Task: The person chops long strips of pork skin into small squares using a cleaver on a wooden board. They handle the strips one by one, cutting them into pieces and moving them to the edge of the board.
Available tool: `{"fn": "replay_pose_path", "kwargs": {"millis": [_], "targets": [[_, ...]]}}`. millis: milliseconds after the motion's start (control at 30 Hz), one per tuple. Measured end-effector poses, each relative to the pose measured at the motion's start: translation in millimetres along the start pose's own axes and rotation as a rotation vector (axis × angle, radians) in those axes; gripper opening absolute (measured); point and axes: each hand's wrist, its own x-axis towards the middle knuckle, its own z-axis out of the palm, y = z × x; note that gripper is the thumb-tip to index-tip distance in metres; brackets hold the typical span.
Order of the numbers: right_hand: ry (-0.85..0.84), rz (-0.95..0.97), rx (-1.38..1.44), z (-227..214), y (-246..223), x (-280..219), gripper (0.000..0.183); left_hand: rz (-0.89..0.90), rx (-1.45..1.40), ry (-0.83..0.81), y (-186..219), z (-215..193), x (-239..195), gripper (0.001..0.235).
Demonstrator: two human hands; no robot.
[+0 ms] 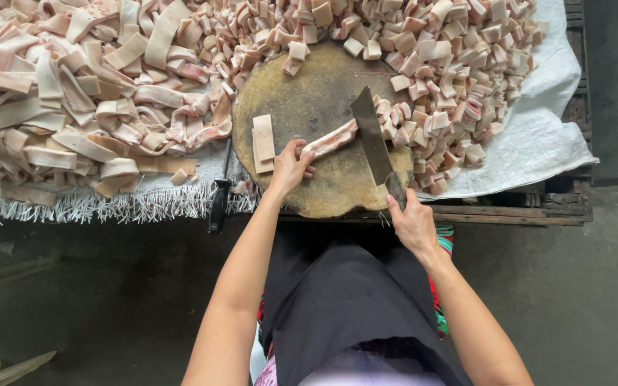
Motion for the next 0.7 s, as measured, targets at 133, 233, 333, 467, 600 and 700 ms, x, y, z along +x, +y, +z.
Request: {"fn": "replay_pose_path", "kwargs": {"millis": [133,233,333,467,600,700], "targets": [[0.183,-0.309,-0.021,-13,-26,-6,0.039,0.171,0.236,0.194,-23,-7,-3,0.031],[0.297,-0.503,0.068,-17,-43,-10,0.035,0.273,0.356,0.287,-24,-11,-4,0.025],[0.28,-0.428,0.061,-4,-43,1,0.034,0.302,0.335,0.301,-25,-11,-5,0.023],[0.123,-0.309,-0.216,40,-23,31,0.041,0.331,0.29,0.304,-29,-13,-4,0.021],[0.056,-0.245,-0.153,21,-10,46,0.039,0.311,0.303,0.297,-38,-14,-6,0.019],[0.128,-0.271,-0.098,-1,-32,30,0.04,0.327,0.281,0.296,-36,-13,5,0.019]]}}
